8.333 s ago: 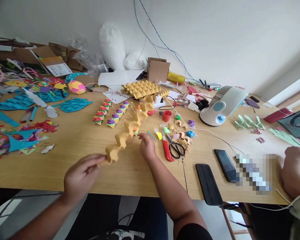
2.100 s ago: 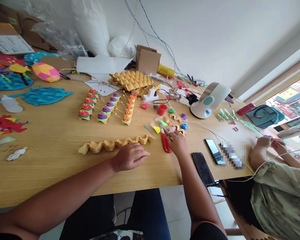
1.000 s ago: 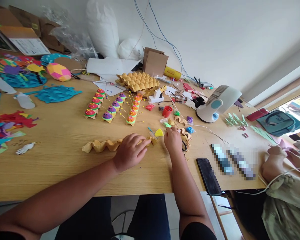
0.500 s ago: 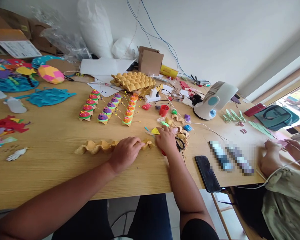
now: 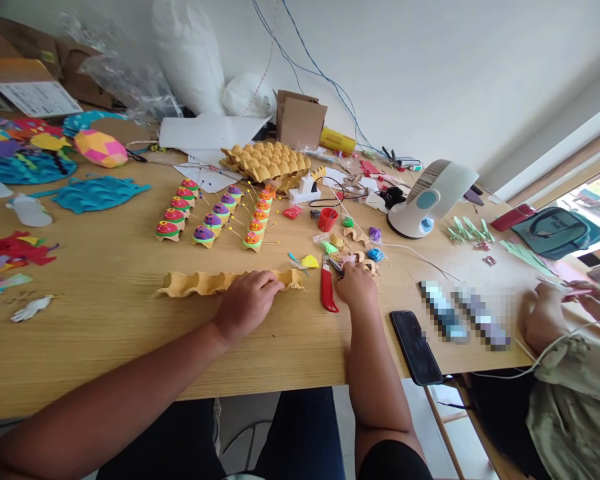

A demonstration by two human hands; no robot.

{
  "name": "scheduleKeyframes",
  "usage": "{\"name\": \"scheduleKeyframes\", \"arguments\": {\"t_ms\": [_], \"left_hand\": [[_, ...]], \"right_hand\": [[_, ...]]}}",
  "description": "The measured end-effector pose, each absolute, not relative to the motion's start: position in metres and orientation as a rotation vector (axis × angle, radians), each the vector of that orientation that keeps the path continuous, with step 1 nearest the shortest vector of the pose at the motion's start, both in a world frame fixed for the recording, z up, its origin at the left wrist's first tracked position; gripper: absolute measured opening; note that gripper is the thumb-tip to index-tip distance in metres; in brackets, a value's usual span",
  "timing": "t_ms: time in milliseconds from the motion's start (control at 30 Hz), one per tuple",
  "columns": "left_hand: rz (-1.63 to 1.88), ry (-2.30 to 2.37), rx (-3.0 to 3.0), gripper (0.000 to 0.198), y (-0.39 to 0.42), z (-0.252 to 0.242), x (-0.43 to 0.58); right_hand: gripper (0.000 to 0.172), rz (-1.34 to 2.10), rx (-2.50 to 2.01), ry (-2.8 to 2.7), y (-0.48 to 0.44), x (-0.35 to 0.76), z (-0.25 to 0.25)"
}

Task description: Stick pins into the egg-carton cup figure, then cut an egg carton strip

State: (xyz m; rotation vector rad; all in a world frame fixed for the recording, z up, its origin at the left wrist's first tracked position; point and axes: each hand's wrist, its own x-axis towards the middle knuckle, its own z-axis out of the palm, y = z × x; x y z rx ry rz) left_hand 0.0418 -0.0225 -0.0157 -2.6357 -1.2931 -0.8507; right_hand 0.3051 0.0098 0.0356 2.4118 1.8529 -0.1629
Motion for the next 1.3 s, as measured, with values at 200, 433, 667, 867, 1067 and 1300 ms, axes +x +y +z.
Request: {"name": "scheduleKeyframes", "arguments": {"t_ms": [200, 433, 667, 867, 1067, 1300], "left_hand": [[-0.832, -1.313, -2.632, 0.021, -0.022, -0.011, 0.039], [-0.897, -1.286, -2.606, 0.024, -0.023, -0.01, 0.037], [-1.078, -1.2, -2.551, 0.028, -0.021, -0.009, 0.038], [-1.168, -1.109, -2.523, 0.027, -0.022, -0.008, 0.037], [-1.219, -1.028, -2.501, 0.026, -0.025, -0.003, 0.037], [-1.245, -0.956, -2.526, 0.034, -0.032, 0.0, 0.039]], "right_hand": [[0.044, -0.287, 2.315, 1.779, 0.009, 0.312, 0.042], [0.061, -0.251, 2.472, 1.87, 0.004, 0.31, 0.05], [0.061, -0.892, 2.812, 2.634, 0.012, 0.299, 0.038], [0.061, -2.183, 2.159, 2.421, 0.013, 0.266, 0.026], [0.053, -2.408, 2.189, 2.201, 0.007, 0.256, 0.026], [0.051, -2.425, 2.191, 2.313, 0.008, 0.257, 0.026]]}}
